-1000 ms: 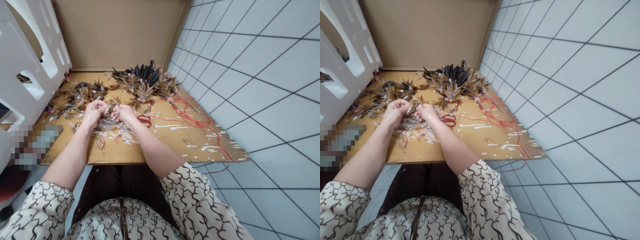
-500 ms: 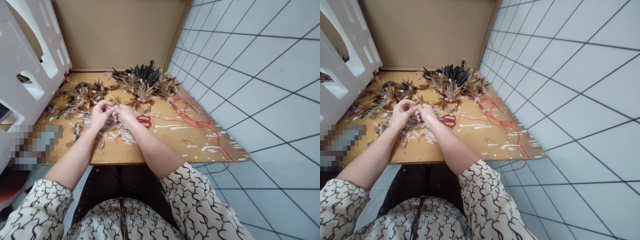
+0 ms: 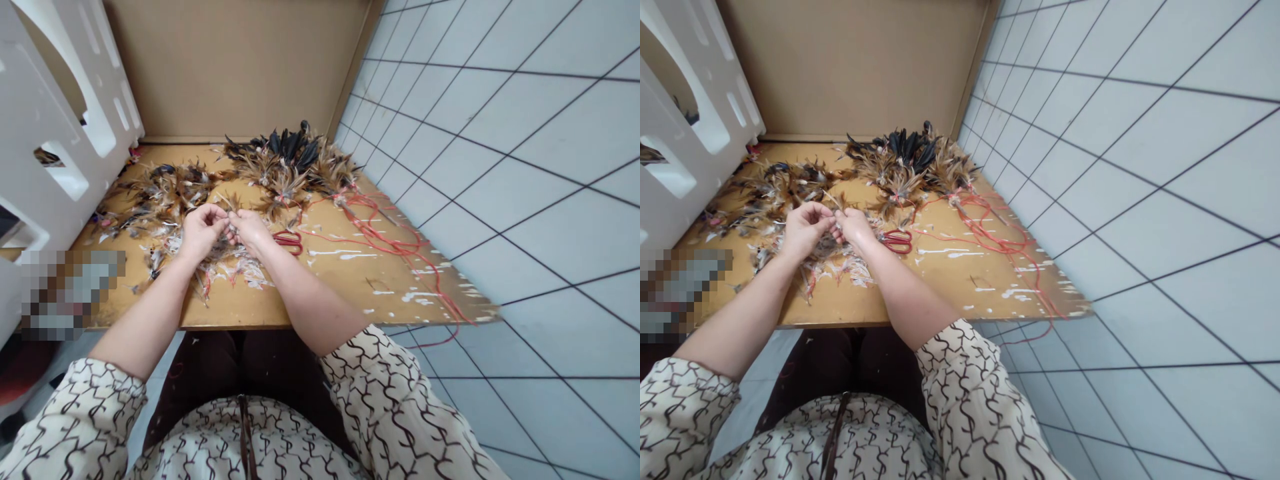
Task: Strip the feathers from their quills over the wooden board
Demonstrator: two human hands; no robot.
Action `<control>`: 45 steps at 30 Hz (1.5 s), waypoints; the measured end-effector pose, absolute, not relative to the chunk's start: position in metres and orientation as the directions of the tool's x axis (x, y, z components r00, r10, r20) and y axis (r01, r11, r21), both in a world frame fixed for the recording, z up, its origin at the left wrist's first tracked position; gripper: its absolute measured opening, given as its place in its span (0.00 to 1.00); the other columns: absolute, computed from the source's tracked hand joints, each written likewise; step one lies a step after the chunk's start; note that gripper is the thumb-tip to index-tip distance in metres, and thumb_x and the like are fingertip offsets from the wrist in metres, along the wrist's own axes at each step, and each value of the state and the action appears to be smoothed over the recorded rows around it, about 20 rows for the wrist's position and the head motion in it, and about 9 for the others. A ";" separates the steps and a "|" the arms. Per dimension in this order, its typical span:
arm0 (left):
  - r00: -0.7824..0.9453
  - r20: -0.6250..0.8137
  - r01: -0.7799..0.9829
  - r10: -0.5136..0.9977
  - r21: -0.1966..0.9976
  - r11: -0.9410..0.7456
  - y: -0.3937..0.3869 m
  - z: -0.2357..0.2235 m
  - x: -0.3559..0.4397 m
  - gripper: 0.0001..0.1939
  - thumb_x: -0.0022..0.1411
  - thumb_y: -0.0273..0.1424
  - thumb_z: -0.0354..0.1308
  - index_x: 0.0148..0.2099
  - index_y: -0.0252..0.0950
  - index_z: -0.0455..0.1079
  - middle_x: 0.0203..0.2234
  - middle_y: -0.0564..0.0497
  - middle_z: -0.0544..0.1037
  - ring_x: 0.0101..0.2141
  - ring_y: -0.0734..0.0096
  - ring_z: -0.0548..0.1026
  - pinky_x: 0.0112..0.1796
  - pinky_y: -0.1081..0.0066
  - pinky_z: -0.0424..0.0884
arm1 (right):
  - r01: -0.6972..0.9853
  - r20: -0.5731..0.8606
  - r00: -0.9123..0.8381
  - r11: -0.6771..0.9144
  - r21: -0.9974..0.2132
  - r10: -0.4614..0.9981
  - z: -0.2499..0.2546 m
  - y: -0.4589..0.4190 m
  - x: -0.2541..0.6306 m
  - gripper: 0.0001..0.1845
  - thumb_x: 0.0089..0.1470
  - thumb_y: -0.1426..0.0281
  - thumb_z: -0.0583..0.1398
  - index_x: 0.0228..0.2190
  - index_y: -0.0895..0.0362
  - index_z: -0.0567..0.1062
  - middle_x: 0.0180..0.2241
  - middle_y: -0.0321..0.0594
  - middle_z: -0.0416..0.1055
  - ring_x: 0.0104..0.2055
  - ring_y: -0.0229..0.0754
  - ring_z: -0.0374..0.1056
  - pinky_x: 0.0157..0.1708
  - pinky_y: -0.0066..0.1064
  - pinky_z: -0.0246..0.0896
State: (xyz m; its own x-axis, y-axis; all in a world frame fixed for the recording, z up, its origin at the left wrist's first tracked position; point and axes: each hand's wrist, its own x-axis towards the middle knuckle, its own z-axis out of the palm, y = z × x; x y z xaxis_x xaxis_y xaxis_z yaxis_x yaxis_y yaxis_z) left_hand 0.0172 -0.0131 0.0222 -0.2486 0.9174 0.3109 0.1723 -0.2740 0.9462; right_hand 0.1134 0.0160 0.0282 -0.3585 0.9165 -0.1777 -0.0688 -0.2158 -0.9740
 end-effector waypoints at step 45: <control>-0.359 0.197 0.867 0.912 0.431 0.249 -0.004 0.019 -0.027 0.02 0.42 0.31 0.59 0.24 0.39 0.72 0.24 0.47 0.75 0.33 0.58 0.73 0.35 0.67 0.66 | -0.240 -0.139 -0.352 -0.233 -0.942 0.926 0.035 0.031 0.134 0.14 0.57 0.74 0.50 0.20 0.59 0.61 0.11 0.24 0.49 0.12 0.25 0.41 0.11 0.17 0.40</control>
State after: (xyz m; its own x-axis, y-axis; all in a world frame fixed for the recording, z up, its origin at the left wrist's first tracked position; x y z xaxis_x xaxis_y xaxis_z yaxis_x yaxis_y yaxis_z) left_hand -0.0272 -0.0043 0.0194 -0.3595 0.9122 0.1966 0.8675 0.2490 0.4307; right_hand 0.1336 0.0315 0.0351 -0.3517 0.9257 -0.1395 -0.2396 -0.2330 -0.9425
